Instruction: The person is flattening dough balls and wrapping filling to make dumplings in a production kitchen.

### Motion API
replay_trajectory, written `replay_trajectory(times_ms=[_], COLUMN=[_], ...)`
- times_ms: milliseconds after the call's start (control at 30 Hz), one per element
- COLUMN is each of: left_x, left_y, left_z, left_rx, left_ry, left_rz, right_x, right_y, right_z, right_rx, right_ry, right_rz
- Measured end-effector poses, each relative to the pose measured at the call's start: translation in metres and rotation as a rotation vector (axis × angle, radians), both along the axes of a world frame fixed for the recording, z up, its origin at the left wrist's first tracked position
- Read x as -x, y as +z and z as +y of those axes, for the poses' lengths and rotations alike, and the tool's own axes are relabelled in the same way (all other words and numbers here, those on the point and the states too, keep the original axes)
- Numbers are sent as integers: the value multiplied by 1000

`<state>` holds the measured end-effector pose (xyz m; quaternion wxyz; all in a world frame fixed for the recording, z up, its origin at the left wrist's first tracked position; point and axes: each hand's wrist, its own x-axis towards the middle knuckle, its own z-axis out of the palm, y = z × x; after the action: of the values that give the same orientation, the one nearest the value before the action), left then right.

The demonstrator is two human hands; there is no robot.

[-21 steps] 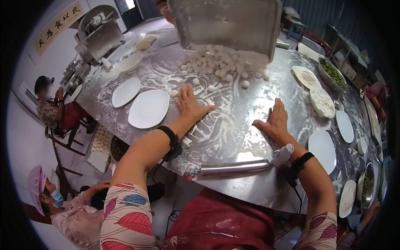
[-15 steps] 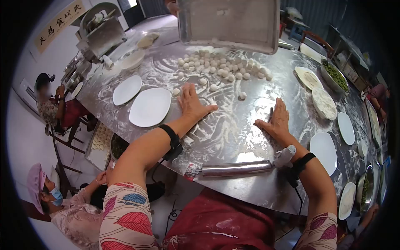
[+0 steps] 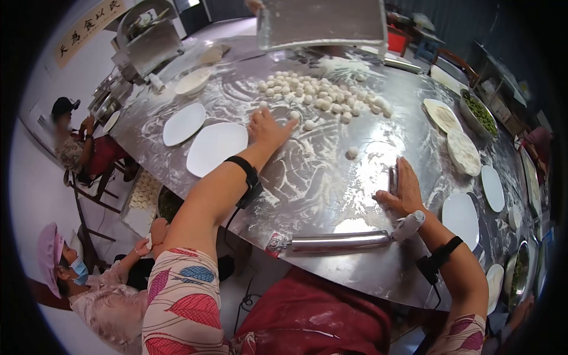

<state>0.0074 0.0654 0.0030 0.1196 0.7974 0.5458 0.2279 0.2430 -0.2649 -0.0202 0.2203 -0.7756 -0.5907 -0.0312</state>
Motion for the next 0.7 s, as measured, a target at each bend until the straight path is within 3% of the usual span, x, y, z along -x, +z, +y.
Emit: replay_trajectory(times_ms=[100,233,333,467,600,700], left_x=[-8,-17,-24,-58,-100,-110], left_y=[-7,-10,-7,-30,-8,22], left_z=[19,38,49,58,-24,-86], left_rx=[6,33,32,-26,-34,53], left_ry=[84,139,32,-410,-679,-698], left_rz=[-13,-143,-224,-215,57,258], right_x=[2,12,10,23,25,29], right_y=[0,18,13,24,14,13], right_z=[-26,-61,-82,-105,-115,-119], right_rx=[42,109,84,160,87,81], right_ry=[13,-11,-10,2,38,43], right_rz=[-43,95,121,-6,-21,-28])
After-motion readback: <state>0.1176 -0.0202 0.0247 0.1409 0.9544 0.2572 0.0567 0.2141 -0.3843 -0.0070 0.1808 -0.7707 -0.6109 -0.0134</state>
